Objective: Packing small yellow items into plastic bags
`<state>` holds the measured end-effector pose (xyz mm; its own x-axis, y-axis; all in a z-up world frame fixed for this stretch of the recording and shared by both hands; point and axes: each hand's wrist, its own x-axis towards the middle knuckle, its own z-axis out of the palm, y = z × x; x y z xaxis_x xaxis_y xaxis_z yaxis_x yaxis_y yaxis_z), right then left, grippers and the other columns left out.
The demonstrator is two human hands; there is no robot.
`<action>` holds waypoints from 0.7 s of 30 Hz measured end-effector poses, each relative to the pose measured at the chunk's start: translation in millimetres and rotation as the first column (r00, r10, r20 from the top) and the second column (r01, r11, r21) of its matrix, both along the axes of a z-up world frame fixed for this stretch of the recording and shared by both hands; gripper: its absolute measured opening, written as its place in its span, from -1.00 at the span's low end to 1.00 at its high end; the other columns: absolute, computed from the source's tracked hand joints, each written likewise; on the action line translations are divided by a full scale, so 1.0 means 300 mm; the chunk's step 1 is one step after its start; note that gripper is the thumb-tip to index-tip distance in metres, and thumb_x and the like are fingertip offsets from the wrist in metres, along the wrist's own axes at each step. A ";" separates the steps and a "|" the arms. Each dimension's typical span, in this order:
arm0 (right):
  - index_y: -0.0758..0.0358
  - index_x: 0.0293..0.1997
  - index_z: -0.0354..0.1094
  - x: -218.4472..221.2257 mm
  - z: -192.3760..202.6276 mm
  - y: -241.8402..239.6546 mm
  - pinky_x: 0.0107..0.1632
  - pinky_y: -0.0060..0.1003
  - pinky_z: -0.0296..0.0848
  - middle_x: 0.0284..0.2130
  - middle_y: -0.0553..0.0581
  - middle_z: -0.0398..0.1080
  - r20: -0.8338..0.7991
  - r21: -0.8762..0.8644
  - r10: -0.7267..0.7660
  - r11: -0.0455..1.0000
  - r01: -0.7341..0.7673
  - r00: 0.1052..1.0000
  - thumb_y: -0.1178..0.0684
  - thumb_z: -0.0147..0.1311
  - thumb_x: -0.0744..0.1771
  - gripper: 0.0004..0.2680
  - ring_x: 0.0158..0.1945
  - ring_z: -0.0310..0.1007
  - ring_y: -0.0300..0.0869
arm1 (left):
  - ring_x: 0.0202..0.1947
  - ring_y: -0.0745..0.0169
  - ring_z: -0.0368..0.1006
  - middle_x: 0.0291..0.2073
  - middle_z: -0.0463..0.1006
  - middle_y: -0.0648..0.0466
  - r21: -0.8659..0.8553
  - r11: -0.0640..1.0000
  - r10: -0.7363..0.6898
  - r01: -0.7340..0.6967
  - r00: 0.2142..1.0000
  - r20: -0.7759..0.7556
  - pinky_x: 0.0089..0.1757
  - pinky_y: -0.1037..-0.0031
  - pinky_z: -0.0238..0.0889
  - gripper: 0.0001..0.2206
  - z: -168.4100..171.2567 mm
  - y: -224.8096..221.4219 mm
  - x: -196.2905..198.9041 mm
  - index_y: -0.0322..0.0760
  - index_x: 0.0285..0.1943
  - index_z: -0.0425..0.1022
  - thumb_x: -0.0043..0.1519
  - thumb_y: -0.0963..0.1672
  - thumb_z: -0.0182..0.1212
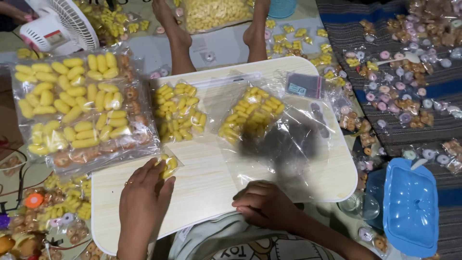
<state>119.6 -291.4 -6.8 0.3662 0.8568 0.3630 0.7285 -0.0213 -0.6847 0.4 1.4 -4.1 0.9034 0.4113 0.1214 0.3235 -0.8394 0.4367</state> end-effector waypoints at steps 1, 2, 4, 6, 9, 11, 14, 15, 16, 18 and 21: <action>0.19 -0.16 0.50 0.000 -0.005 -0.003 -0.18 -0.14 0.46 -0.28 0.08 0.57 0.026 -0.001 0.001 1.000 -0.001 1.000 0.01 -0.02 0.42 -0.84 -0.27 0.54 -0.06 | 0.22 -0.04 0.40 0.28 0.50 0.02 0.005 1.000 0.008 -0.008 1.000 0.001 0.18 0.17 0.22 -0.57 -0.004 -0.001 0.000 -0.19 0.25 0.54 0.21 0.00 0.18; 0.17 -0.15 0.52 0.000 -0.010 -0.005 -0.18 -0.13 0.47 -0.27 0.07 0.58 0.053 -0.003 0.002 1.000 -0.002 0.999 0.01 -0.02 0.42 -0.84 -0.26 0.55 -0.08 | 0.22 -0.02 0.40 0.27 0.51 0.04 0.010 1.000 0.016 -0.016 1.000 0.002 0.18 0.19 0.22 -0.58 -0.009 0.000 0.000 -0.16 0.24 0.55 0.20 -0.01 0.19; 0.18 -0.17 0.52 -0.002 -0.013 -0.007 -0.19 -0.14 0.48 -0.29 0.07 0.58 0.064 0.025 -0.014 1.000 0.012 0.998 0.03 0.02 0.40 -0.86 -0.26 0.56 -0.08 | 0.18 0.00 0.45 0.22 0.55 0.01 0.020 1.000 0.018 -0.018 1.000 0.008 0.14 0.18 0.26 -0.61 0.021 -0.025 0.004 -0.17 0.18 0.59 0.23 0.00 0.15; 0.18 -0.19 0.52 -0.004 -0.013 -0.008 -0.19 -0.14 0.49 -0.31 0.07 0.57 0.077 0.053 -0.027 0.998 0.023 0.997 0.06 0.06 0.39 -0.89 -0.26 0.58 -0.09 | 0.15 0.02 0.49 0.17 0.59 -0.02 0.030 0.999 0.023 -0.023 1.000 0.016 0.10 0.17 0.31 -0.63 0.045 -0.051 0.004 -0.18 0.12 0.64 0.25 0.00 0.11; 0.20 -0.23 0.53 -0.011 -0.004 -0.009 -0.17 -0.16 0.50 -0.34 0.06 0.58 0.064 0.091 -0.075 0.993 0.069 0.995 0.10 0.06 0.36 -0.90 -0.26 0.60 -0.10 | 0.08 0.16 0.54 0.12 0.64 0.15 -0.077 0.997 -0.014 0.022 0.994 0.110 -0.02 0.26 0.36 -0.68 0.063 -0.092 0.007 -0.13 0.07 0.66 0.24 -0.03 0.12; 0.19 -0.27 0.53 -0.014 0.006 -0.007 -0.24 -0.21 0.47 -0.41 0.04 0.56 0.011 0.154 -0.113 0.982 0.110 0.993 0.11 0.07 0.35 -0.90 -0.33 0.57 -0.09 | 0.08 0.10 0.56 0.12 0.63 0.10 -0.129 0.979 -0.118 0.157 0.956 0.270 0.05 0.27 0.37 -0.71 0.056 -0.124 0.017 -0.15 0.12 0.61 0.26 -0.10 0.12; 0.25 -0.22 0.50 -0.003 0.007 -0.013 -0.24 -0.20 0.47 -0.43 0.09 0.53 -0.145 0.216 -0.086 0.969 0.117 0.986 0.09 0.04 0.38 -0.89 -0.35 0.53 -0.09 | 0.19 0.14 0.53 0.18 0.61 0.11 -0.356 0.897 -0.161 0.262 0.944 0.289 0.12 0.30 0.34 -0.71 0.016 -0.171 0.034 -0.12 0.15 0.58 0.27 -0.13 0.10; 0.25 -0.22 0.50 -0.003 0.007 -0.014 -0.24 -0.20 0.47 -0.43 0.09 0.53 -0.144 0.217 -0.085 0.969 0.115 0.986 0.09 0.04 0.38 -0.89 -0.35 0.53 -0.09 | 0.19 0.14 0.53 0.18 0.61 0.11 -0.355 0.898 -0.160 0.261 0.944 0.289 0.12 0.30 0.34 -0.71 0.021 -0.196 0.040 -0.12 0.15 0.58 0.27 -0.13 0.10; 0.26 -0.21 0.51 -0.001 0.006 -0.015 -0.18 -0.17 0.50 -0.35 0.18 0.53 -0.177 0.252 -0.150 0.948 0.192 0.973 0.11 0.08 0.34 -0.90 -0.24 0.55 -0.04 | 0.12 0.11 0.55 0.12 0.64 0.06 -0.448 0.847 -0.168 0.285 0.944 0.283 0.07 0.32 0.36 -0.72 0.024 -0.220 0.047 -0.18 0.12 0.59 0.26 -0.13 0.10; 0.28 -0.19 0.52 -0.001 0.004 -0.011 -0.13 -0.14 0.53 -0.28 0.27 0.53 -0.214 0.280 -0.211 0.922 0.266 0.954 0.14 0.11 0.31 -0.90 -0.12 0.57 0.02 | 0.05 0.09 0.57 0.05 0.67 0.00 -0.540 0.786 -0.173 0.301 0.946 0.275 0.01 0.34 0.38 -0.73 0.051 -0.261 0.066 -0.23 0.08 0.60 0.25 -0.14 0.11; 0.31 0.12 0.37 -0.025 -0.008 -0.002 -0.08 -0.28 0.53 -0.21 0.14 0.37 -0.348 0.276 -0.239 0.898 0.343 0.906 0.08 0.15 0.26 -0.68 -0.21 0.41 -0.18 | 0.06 0.16 0.57 0.02 0.68 0.05 -0.611 0.682 -0.259 0.402 0.914 0.313 0.02 0.42 0.33 -0.73 0.105 -0.299 0.081 -0.21 0.07 0.62 0.33 -0.10 0.04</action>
<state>112.0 -292.1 -9.3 0.7153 0.5480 0.4337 0.4839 0.0595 -0.8731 24.7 -88.3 27.4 0.9843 0.1297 0.1196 -0.0661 -0.3575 0.9316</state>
